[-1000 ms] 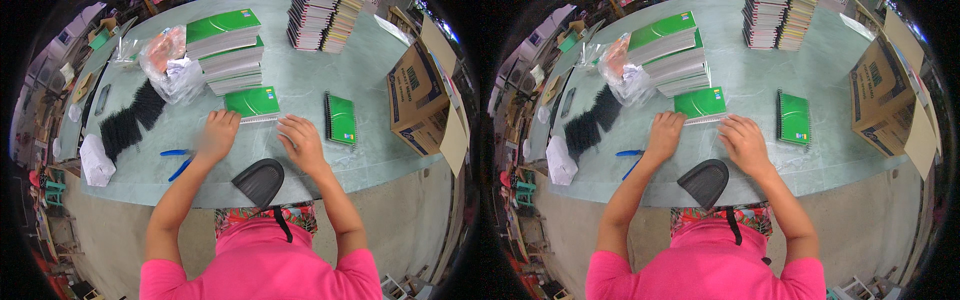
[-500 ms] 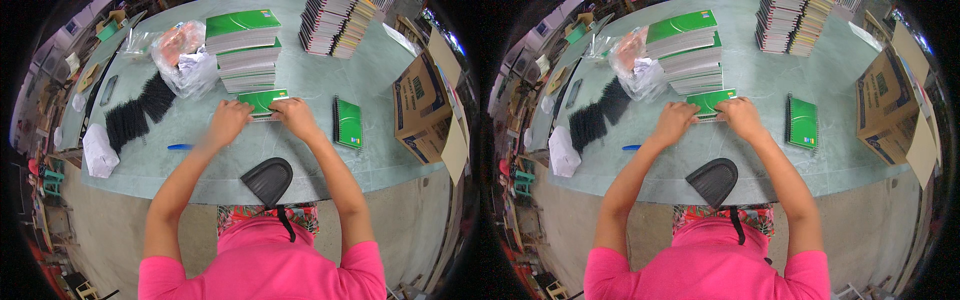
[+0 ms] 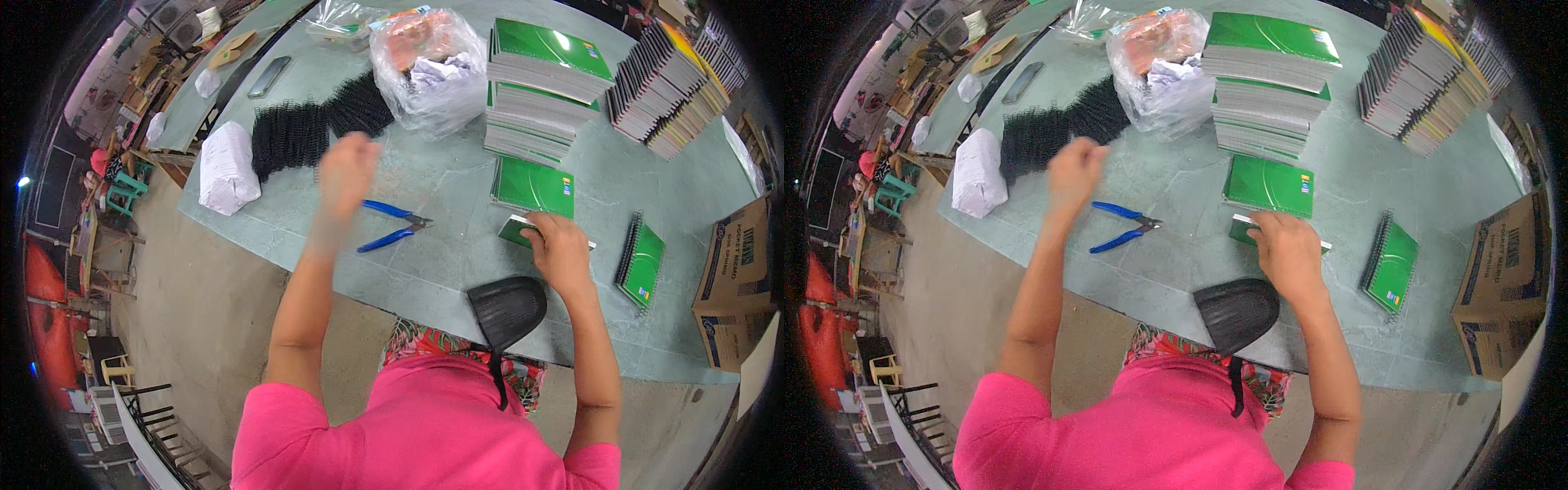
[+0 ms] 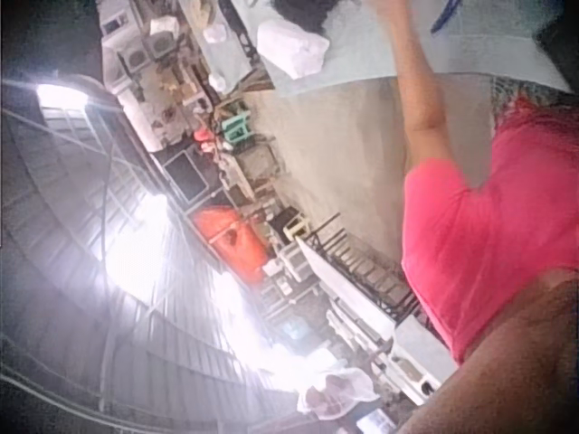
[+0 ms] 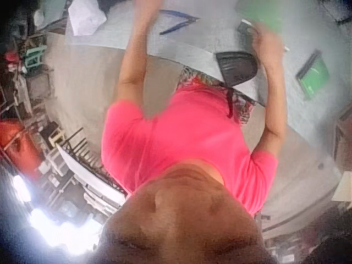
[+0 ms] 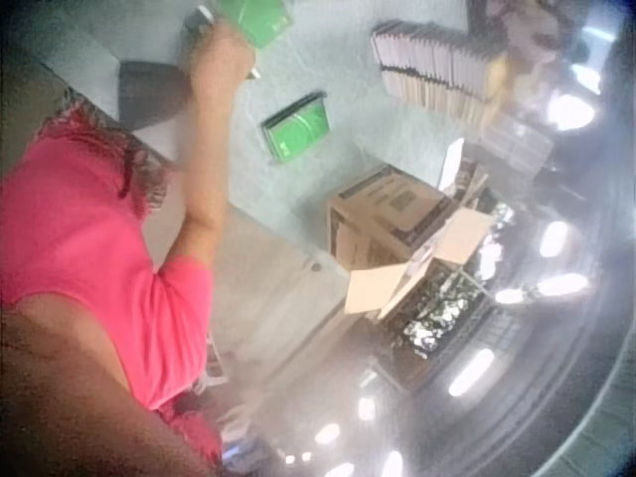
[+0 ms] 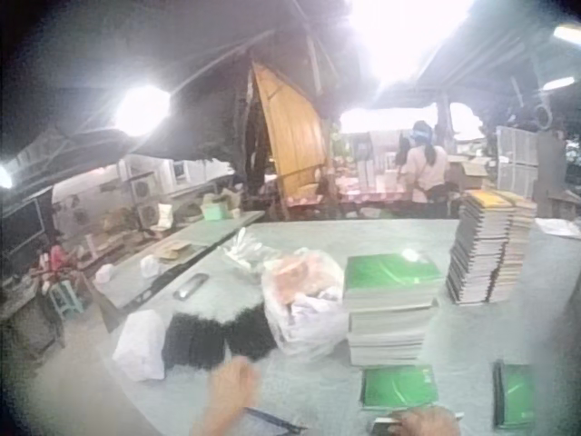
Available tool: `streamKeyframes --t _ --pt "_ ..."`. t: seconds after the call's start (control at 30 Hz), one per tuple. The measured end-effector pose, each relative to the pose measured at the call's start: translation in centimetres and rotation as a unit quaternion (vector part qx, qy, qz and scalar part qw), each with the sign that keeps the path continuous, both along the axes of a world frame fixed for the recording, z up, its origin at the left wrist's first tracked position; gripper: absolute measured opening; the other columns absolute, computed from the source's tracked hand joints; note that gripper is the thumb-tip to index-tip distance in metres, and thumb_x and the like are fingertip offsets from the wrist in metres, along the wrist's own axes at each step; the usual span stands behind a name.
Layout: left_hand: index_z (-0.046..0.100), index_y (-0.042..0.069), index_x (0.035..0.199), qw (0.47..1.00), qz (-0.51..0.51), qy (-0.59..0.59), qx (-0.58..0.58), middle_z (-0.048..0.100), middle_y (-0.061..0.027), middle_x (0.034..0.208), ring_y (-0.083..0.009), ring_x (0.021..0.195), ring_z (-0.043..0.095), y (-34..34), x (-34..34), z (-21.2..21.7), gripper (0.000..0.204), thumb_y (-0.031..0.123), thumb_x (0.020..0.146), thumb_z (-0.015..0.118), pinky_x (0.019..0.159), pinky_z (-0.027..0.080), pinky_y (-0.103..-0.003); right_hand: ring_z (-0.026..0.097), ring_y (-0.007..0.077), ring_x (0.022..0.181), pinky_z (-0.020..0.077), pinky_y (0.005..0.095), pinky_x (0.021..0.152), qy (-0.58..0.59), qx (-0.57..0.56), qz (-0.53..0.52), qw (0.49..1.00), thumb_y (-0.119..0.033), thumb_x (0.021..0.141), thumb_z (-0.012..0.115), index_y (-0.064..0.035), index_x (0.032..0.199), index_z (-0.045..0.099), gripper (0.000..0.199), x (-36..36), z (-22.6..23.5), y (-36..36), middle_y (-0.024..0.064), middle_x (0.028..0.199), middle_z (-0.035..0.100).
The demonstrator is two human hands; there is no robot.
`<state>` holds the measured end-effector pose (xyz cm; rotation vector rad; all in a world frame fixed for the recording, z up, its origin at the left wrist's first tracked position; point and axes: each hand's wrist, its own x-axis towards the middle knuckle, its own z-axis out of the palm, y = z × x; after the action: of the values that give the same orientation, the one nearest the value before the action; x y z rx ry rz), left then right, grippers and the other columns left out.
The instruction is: The person places stacks of notebooks into a cardboard box and then inserts a wire spiral into a notebook using their hands and a small tool.
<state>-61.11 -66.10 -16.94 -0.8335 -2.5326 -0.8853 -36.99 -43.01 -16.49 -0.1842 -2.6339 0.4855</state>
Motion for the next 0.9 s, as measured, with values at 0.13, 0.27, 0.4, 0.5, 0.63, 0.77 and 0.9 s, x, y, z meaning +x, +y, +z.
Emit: streamKeyframes --t 0.13,0.27,0.4,0.5,0.63,0.77,0.9 --pt "0.059 0.002 0.089 0.96 0.222 0.076 -0.15 0.063 -0.0167 0.077 -0.0353 0.073 0.061 -8.5 -4.1 -4.9 0.023 0.025 0.083 0.062 0.065 0.047 -0.041 0.06 0.031 0.074 0.0457 0.0409 0.065 -0.001 -0.004 -0.007 1.0 -0.009 0.073 0.067 -0.0054 0.088 0.062 0.016 -0.9 0.3 -0.4 0.0113 0.078 0.062" --pt "0.059 0.002 0.091 0.98 0.194 0.037 -0.036 0.064 -0.0153 0.079 -0.0309 0.07 0.062 -9.7 -4.8 -5.7 0.022 0.022 0.084 0.062 0.063 0.048 -0.039 0.06 0.0312 0.074 0.0455 0.0409 0.064 -0.002 -0.002 -0.011 1.0 -0.009 0.073 0.067 -0.0058 0.087 0.063 0.015 -0.8 0.2 -0.1 0.0113 0.078 0.063" --pt "0.062 0.003 0.101 0.977 0.138 0.007 0.165 0.063 -0.0054 0.077 -0.0135 0.063 0.058 -9.3 -3.6 -0.1 0.023 0.02 0.086 0.063 0.057 0.046 -0.027 0.06 0.0311 0.073 0.0454 0.0412 0.064 -0.003 -0.028 0.016 0.999 -0.011 0.073 0.067 -0.0065 0.086 0.063 0.014 -0.6 0.4 -1.0 0.011 0.078 0.063" --pt "0.062 0.004 0.108 0.947 0.058 -0.093 0.303 0.061 -0.001 0.081 -0.0086 0.067 0.054 -7.7 -1.7 4.7 0.025 0.015 0.086 0.064 0.059 0.043 -0.021 0.06 0.0311 0.073 0.0458 0.0413 0.064 -0.018 -0.017 0.008 1.0 -0.013 0.073 0.067 -0.007 0.087 0.064 0.015 -0.9 0.4 -1.4 0.0111 0.077 0.063" --pt "0.058 -0.001 0.106 0.858 -0.09 -0.186 0.47 0.06 -0.0043 0.084 -0.0104 0.071 0.054 -4.0 1.0 6.7 0.022 0.014 0.089 0.059 0.066 0.044 -0.021 0.061 0.0302 0.072 0.0462 0.041 0.064 0.017 -0.069 0.019 0.997 -0.016 0.077 0.066 -0.0065 0.087 0.064 0.014 -1.3 0.6 -1.7 0.0112 0.075 0.063" --pt "0.057 0.003 0.105 0.836 -0.166 -0.423 0.307 0.058 -0.0043 0.076 -0.0087 0.056 0.05 1.4 6.7 4.6 0.027 0.026 0.094 0.049 0.05 0.041 -0.023 0.062 0.0297 0.073 0.047 0.0402 0.063 0.038 -0.06 0.011 0.997 -0.016 0.079 0.064 -0.0067 0.088 0.065 0.013 -1.0 0.5 -1.7 0.0119 0.077 0.065" --pt "0.06 0.002 0.107 0.87 -0.317 -0.372 0.066 0.062 -0.0032 0.081 -0.0083 0.057 0.052 4.3 12.0 -2.1 0.026 0.022 0.09 0.056 0.053 0.044 -0.023 0.062 0.0307 0.072 0.0473 0.0405 0.063 0.026 -0.067 0.007 0.997 -0.014 0.079 0.062 -0.0071 0.089 0.066 0.012 -1.0 -0.1 -1.9 0.0125 0.078 0.065"
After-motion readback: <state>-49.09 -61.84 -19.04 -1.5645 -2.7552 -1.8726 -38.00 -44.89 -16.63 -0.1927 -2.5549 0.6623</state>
